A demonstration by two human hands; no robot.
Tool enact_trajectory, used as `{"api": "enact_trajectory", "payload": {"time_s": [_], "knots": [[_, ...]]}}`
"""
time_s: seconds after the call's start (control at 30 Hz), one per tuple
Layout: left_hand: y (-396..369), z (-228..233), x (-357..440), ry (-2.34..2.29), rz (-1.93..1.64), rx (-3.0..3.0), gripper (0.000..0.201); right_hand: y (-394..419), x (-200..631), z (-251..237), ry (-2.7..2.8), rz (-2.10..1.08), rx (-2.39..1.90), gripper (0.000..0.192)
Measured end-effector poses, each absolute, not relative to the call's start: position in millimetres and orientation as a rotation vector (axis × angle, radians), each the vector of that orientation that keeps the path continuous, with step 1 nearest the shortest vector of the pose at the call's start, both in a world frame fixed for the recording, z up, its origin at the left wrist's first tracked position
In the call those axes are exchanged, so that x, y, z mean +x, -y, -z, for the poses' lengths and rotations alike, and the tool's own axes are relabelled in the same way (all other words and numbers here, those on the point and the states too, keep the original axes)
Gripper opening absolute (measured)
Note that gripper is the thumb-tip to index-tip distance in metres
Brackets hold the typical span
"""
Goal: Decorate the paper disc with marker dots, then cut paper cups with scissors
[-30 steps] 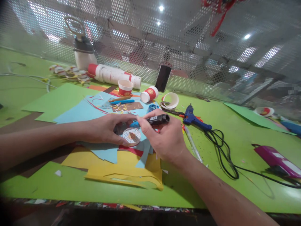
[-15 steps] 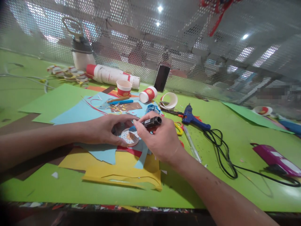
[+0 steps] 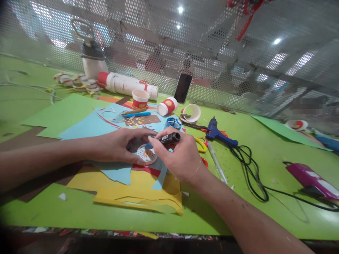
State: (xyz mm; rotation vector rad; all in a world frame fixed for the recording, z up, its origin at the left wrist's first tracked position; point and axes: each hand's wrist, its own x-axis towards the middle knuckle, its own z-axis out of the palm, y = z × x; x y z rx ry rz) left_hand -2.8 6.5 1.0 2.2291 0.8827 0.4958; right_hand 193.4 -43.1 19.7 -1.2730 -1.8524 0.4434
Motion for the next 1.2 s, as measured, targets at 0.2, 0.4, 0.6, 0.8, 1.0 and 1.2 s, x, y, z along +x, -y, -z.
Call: {"api": "enact_trajectory", "payload": {"time_s": [0.2, 0.4, 0.6, 0.8, 1.0, 1.2], "knots": [[-6.5, -1.3, -2.4, -0.893, -0.492, 2.243, 0.079, 41.4, 190.9, -19.9, 1.801, -0.512, -1.288, 0.016], [-6.6, -1.7, -2.7, -0.88, -0.495, 2.268, 0.077, 40.1, 189.0, -16.6, 1.766, -0.465, -1.292, 0.023], [-6.5, -0.7, -1.9, -0.891, -0.509, 2.254, 0.075, 43.2, 186.9, -13.5, 1.773, -0.375, -1.225, 0.027], [-6.9, -1.1, -2.8, -0.852, -0.505, 2.261, 0.073, 46.1, 186.6, -15.8, 1.815, -0.421, -1.189, 0.016], [-6.1, -1.8, -2.2, -0.896, -0.494, 2.254, 0.077, 41.4, 188.9, -17.0, 1.772, -0.559, -1.271, 0.018], [-6.5, -1.6, -3.6, -0.911, -0.476, 2.265, 0.079, 43.3, 189.8, -20.7, 1.608, -0.524, -1.212, 0.021]]}}
